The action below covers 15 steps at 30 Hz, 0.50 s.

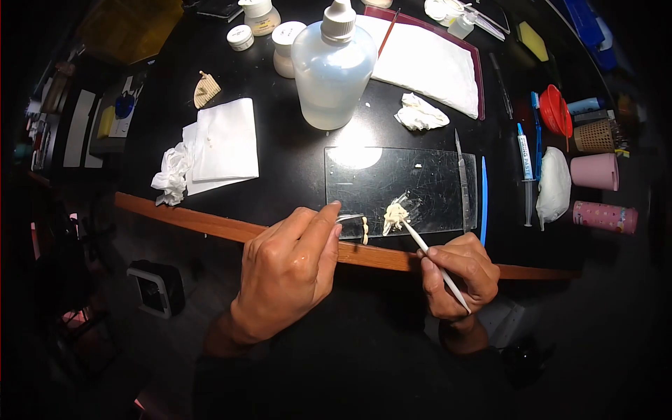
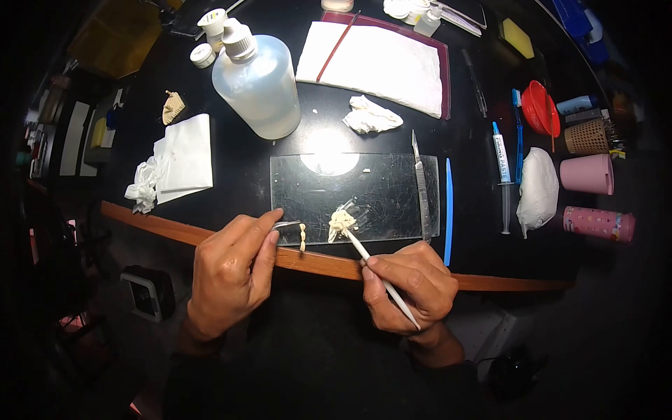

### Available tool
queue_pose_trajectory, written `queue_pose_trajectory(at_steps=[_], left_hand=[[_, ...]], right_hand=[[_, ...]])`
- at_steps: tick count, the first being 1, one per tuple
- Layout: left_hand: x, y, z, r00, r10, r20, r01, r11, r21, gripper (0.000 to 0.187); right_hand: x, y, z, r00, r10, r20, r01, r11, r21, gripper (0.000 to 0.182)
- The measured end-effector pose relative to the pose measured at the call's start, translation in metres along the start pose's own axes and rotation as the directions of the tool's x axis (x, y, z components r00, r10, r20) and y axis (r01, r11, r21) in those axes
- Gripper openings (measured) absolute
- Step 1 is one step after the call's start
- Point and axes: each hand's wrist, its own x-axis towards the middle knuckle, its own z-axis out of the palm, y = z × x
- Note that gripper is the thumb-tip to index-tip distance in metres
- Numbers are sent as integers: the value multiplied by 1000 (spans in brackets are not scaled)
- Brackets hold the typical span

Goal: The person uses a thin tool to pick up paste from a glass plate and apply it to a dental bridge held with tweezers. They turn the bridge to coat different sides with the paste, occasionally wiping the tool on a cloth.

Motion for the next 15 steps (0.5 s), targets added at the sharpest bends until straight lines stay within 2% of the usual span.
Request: queue_pose_trajectory(at_steps=[3, 6, 15], left_hand=[[-1, -2, 1, 1000, -6, -3, 6, 1000, -24, 23], [0, -1, -1, 999, -26, 20, 26, 999, -32, 22], [-1, -3, 1, 1000, -7, -9, 7, 999, -52, 22]], right_hand=[[5, -6, 2, 999, -26, 30, 23, 994, 103, 23], [6, -8, 8, 996, -68, 64, 60, 990, 130, 25], [8, -7, 16, 993, -88, 80, 81, 993, 83, 28]])
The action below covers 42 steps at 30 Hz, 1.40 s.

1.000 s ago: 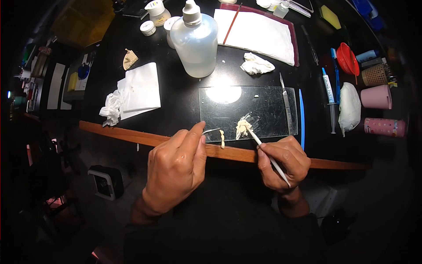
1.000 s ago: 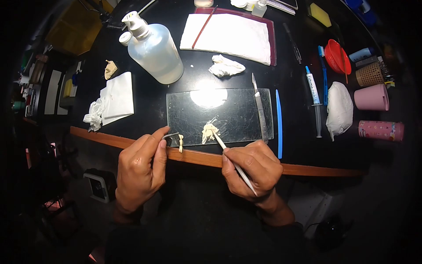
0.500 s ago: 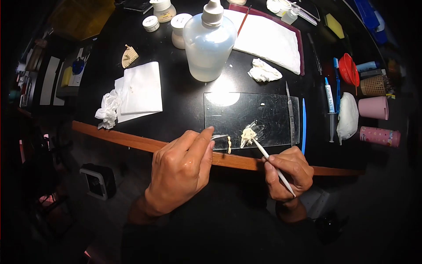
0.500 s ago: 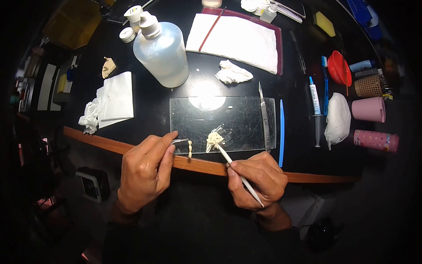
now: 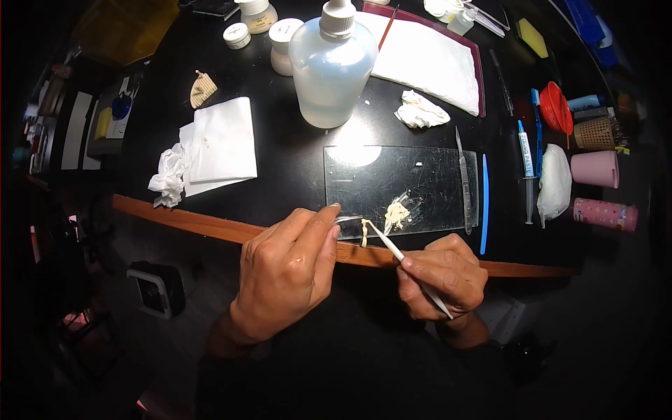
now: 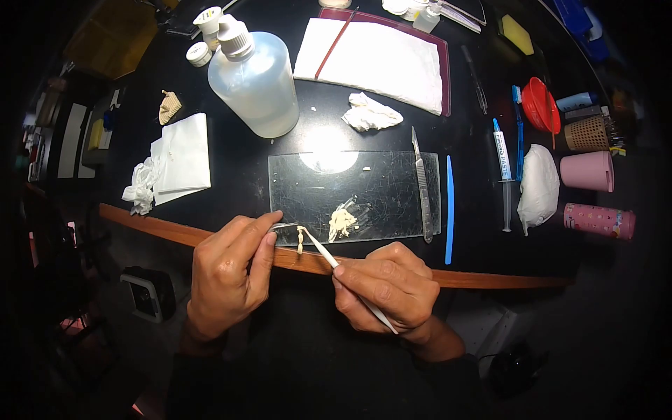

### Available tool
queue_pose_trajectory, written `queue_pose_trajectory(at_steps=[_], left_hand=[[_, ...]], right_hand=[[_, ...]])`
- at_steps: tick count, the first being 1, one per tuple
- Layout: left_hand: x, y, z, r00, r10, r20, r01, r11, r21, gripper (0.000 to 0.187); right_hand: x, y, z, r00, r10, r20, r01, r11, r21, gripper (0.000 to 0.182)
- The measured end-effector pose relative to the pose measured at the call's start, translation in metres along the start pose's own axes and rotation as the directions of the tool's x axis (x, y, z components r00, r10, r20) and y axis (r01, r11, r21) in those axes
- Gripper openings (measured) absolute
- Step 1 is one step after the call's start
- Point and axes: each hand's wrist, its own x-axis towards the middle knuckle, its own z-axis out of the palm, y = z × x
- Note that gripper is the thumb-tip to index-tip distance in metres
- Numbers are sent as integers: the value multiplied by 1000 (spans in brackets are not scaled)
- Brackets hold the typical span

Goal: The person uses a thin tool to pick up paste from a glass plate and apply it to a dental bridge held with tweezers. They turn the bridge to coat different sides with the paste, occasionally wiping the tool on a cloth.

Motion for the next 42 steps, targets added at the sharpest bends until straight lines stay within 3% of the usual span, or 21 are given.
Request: queue_pose_trajectory(at_steps=[42], left_hand=[[0, 1, -1, 1000, -16, -7, 15, 1000, -23, 21]], right_hand=[[-3, 1, -3, 1000, -20, 10, 20, 1000, -8, 27]])
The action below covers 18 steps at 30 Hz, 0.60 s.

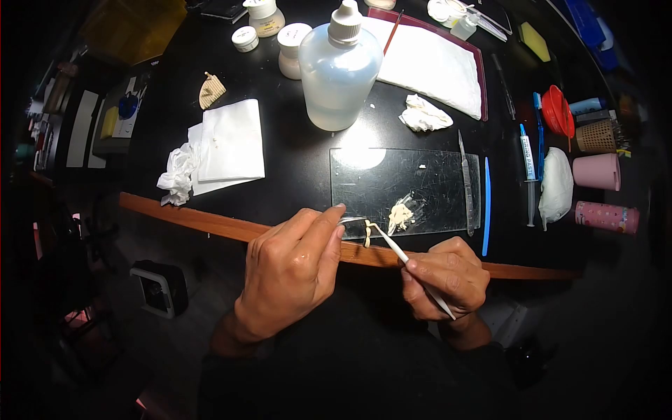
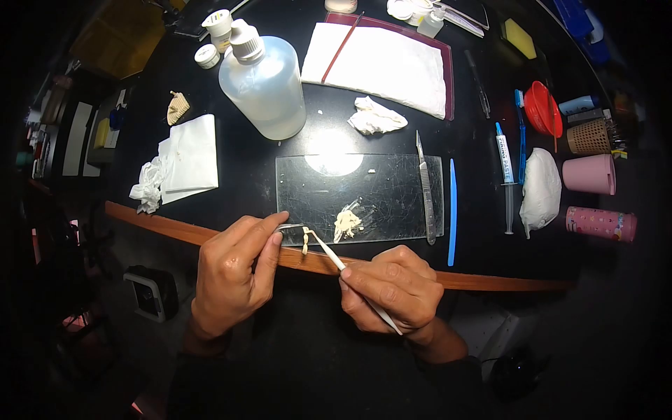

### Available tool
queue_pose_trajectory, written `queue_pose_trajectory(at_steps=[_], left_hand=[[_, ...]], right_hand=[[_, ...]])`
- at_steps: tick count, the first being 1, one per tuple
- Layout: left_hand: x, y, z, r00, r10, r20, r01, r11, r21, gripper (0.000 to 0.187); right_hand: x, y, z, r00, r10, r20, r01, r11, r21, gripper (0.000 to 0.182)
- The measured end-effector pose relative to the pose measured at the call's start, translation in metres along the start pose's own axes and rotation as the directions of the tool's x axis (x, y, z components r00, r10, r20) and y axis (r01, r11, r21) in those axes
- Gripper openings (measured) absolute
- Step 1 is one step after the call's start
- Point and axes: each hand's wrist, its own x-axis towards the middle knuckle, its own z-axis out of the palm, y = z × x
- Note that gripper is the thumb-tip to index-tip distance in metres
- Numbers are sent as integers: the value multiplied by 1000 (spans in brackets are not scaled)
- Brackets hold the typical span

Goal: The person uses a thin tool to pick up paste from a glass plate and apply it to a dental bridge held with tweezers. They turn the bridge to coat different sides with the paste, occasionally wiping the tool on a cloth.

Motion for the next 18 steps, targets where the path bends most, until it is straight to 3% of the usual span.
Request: queue_pose_trajectory(at_steps=[18], left_hand=[[-1, 1, 1, 1000, -6, -17, 5, 1000, -29, 23]], right_hand=[[-2, 1, 1, 1000, 4, -7, -4, 999, 40, 26]])
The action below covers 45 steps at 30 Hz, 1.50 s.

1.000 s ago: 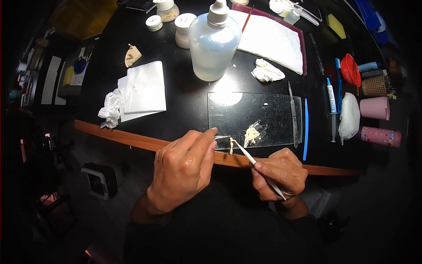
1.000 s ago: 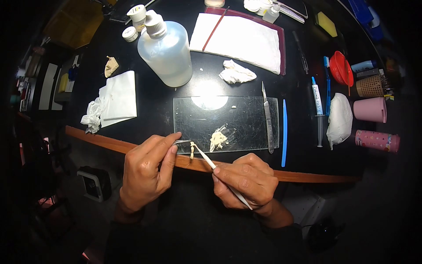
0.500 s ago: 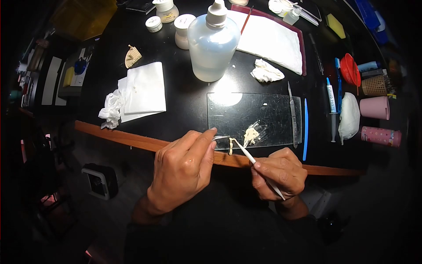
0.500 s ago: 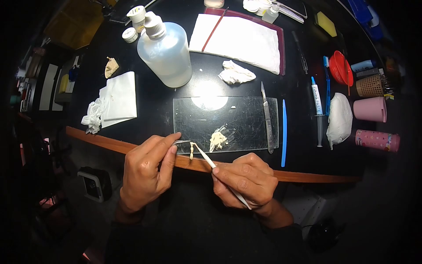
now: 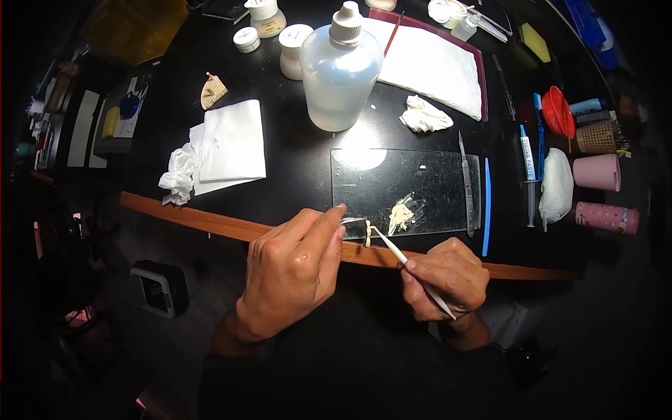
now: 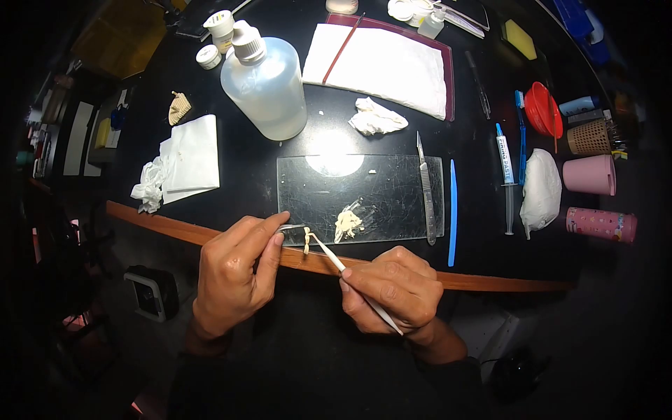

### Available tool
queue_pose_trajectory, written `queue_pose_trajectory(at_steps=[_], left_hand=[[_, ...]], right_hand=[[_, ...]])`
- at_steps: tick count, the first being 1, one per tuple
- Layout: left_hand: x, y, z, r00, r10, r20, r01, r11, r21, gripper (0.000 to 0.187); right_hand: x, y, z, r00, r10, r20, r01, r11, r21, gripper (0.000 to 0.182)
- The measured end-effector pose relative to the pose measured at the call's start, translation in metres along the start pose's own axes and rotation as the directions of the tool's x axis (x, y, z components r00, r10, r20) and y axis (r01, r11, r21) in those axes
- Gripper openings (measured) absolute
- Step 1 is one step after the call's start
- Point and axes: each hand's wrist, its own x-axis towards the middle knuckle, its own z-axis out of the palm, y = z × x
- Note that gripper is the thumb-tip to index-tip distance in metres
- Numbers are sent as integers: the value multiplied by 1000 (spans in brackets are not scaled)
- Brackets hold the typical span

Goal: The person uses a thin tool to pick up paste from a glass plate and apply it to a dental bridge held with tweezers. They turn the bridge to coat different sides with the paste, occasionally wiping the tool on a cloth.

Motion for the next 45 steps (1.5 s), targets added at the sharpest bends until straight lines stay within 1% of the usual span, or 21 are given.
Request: queue_pose_trajectory(at_steps=[2, 6, 9, 10, 14, 17, 18, 22, 25, 28, 31, 35, 38, 45], left_hand=[[0, -1, 1, 1000, 17, -11, -17, 1000, 0, 23], [-1, 0, 1, 1000, -4, -2, 4, 1000, 14, 23], [-3, 1, 2, 1000, -13, -9, 14, 999, 36, 24], [-4, 2, 3, 1000, -19, -13, 19, 999, 38, 24], [-4, 2, 6, 999, -25, -43, 26, 999, 40, 24], [-4, 4, 5, 998, -45, -39, 46, 998, 44, 24], [-5, 4, 6, 998, -44, -45, 46, 998, 40, 24], [-6, 5, 8, 997, -46, -65, 47, 999, 21, 23], [-6, 5, 9, 996, -47, -72, 48, 999, 12, 24], [-7, 4, 11, 996, -35, -80, 37, 999, 17, 24], [-7, 5, 11, 996, -37, -83, 39, 999, 22, 24], [-8, 4, 10, 997, -38, -68, 42, 997, 58, 26], [-8, 3, 10, 997, -28, -73, 32, 998, 62, 26], [-8, 2, 10, 997, -21, -75, 25, 998, 58, 26]], right_hand=[[1, -1, 0, 1000, 13, -6, -13, 1000, 0, 25], [2, -5, -4, 996, 67, -52, -69, 997, -36, 24], [-2, -8, -12, 994, 60, -87, -76, 976, -205, 22], [-4, -7, -13, 994, 74, -87, -91, 971, -221, 22], [-4, 2, -10, 995, 29, -96, -52, 966, -252, 21], [-4, 2, -10, 997, 18, -79, -35, 976, -214, 20], [-4, 2, -10, 995, 10, -95, -33, 970, -243, 20], [-4, 1, -11, 997, 29, -68, -42, 979, -201, 21], [-4, -3, -12, 995, 75, -66, -83, 989, -122, 26], [1, -7, -4, 995, 83, -60, -84, 996, -8, 24], [5, -6, 0, 998, 60, -34, -59, 998, 15, 21], [5, -4, 2, 999, 49, -12, -49, 999, 10, 23], [5, -4, 3, 999, 47, -12, -47, 999, -14, 23], [6, -3, 3, 1000, 29, -1, -29, 1000, -6, 24]])
